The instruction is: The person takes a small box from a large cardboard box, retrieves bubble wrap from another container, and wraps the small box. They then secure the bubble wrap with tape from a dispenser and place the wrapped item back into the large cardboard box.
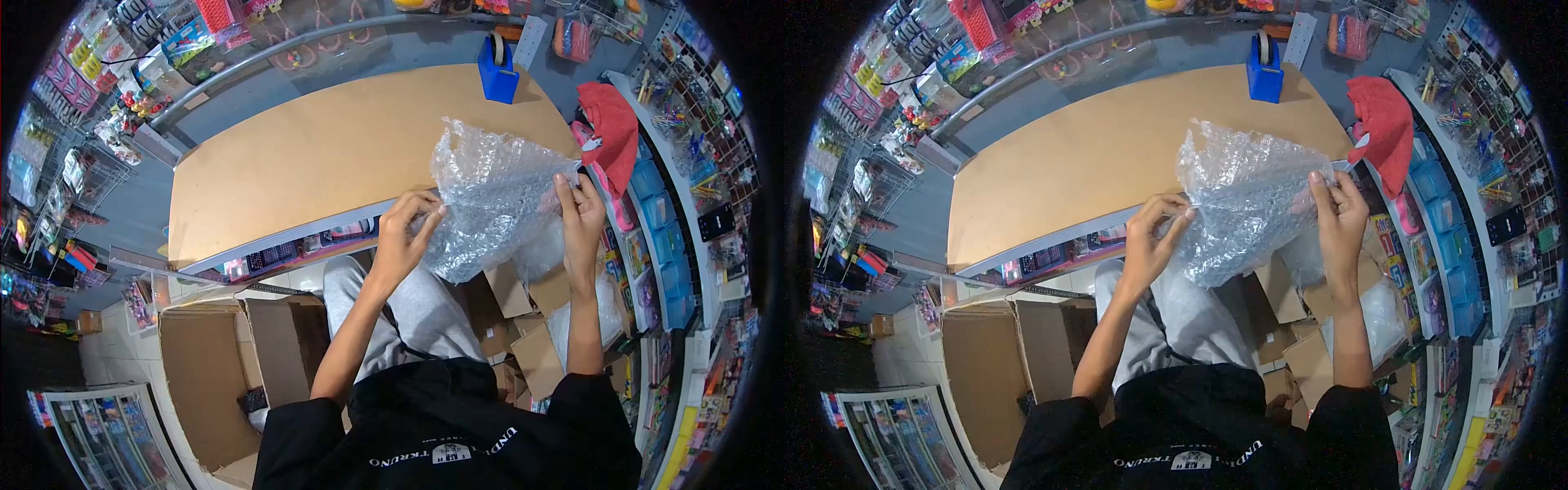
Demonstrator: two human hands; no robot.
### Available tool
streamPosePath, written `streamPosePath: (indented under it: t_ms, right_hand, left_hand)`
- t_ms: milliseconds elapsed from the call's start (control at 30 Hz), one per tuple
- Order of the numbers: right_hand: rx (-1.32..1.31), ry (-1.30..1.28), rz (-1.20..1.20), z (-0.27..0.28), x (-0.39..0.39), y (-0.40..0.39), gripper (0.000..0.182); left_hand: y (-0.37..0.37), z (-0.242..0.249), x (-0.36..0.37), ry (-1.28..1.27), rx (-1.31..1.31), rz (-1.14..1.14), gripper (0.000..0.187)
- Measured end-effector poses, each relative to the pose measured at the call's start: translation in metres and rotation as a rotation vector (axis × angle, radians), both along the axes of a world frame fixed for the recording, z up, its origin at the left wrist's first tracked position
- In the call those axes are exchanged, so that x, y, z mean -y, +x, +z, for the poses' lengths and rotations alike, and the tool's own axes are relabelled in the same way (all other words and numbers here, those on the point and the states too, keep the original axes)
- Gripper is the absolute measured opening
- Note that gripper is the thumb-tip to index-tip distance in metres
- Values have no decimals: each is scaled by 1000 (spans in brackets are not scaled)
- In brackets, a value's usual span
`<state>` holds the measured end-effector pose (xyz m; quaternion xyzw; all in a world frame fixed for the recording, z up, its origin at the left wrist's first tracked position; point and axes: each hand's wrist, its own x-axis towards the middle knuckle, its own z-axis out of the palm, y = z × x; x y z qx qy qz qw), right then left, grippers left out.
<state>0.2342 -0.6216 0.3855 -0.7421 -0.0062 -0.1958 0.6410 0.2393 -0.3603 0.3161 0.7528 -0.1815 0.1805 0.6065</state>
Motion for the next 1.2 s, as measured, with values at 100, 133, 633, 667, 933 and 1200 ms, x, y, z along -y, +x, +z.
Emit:
streamPosePath:
  t_ms: [100,133,633,667,933,1200]
  right_hand:
    - [-36,59,4,0,-2,2,19]
    - [-52,85,10,-3,-1,3,16]
    - [32,-344,-89,-19,-3,11,45]
    - [176,-500,-191,-13,-10,12,45]
    - [274,-536,537,39,-84,9,29]
    - [109,-501,765,32,-101,19,16]
  left_hand:
    - [-2,-3,-6,-66,-117,-85,6]
    - [-3,-5,-8,-97,-146,-113,6]
    - [-14,7,-23,-451,-277,-46,11]
    - [-15,7,-24,-418,-268,-37,13]
    - [-28,35,-33,-69,-267,-91,16]
    - [-40,55,-51,54,-384,-151,22]
